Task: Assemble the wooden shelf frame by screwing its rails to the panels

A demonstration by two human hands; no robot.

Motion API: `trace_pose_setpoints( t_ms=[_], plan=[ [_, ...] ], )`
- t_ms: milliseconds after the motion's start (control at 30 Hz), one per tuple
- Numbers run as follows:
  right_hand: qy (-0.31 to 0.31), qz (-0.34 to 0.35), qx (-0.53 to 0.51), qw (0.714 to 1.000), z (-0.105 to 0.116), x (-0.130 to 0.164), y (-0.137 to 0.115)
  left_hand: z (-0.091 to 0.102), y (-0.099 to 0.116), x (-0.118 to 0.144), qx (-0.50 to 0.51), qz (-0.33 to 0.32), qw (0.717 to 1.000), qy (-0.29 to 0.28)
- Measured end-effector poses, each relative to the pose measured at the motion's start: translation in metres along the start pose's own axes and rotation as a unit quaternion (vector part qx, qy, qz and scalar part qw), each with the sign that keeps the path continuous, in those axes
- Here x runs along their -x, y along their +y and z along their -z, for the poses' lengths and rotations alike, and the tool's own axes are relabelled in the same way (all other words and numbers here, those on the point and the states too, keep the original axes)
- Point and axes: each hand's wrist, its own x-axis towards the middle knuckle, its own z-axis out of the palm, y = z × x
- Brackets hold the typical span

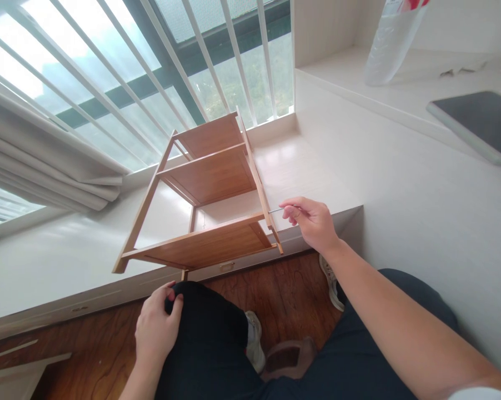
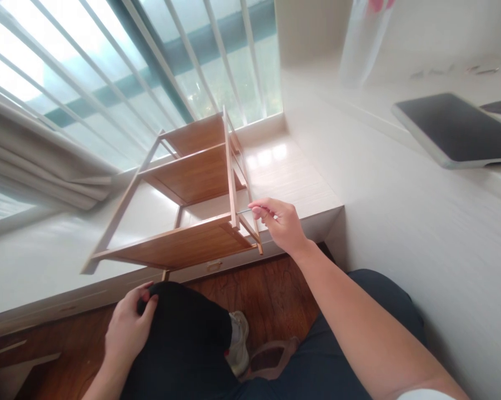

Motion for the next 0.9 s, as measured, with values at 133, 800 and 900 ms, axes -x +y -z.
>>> trace_pose_setpoints(
  t_ms=[133, 800, 900],
  plan=[
    [0.006, 0.016, -0.002, 1.0, 0.0019, 0.0003, 0.0011, -0.0007, 0.0006, 0.0005, 0.002, -0.003, 1.0, -0.001],
    [0.0, 0.0, 0.024, 1.0, 0.0005, 0.0015, -0.0014, 0.001, -0.003, 0.0031, 0.009, -0.009, 1.0, 0.009],
    [-0.001, -0.006, 0.034, 0.999, 0.0001, 0.003, -0.001, 0.0018, -0.0037, 0.0025, 0.008, -0.01, 1.0, 0.011]
  ],
)
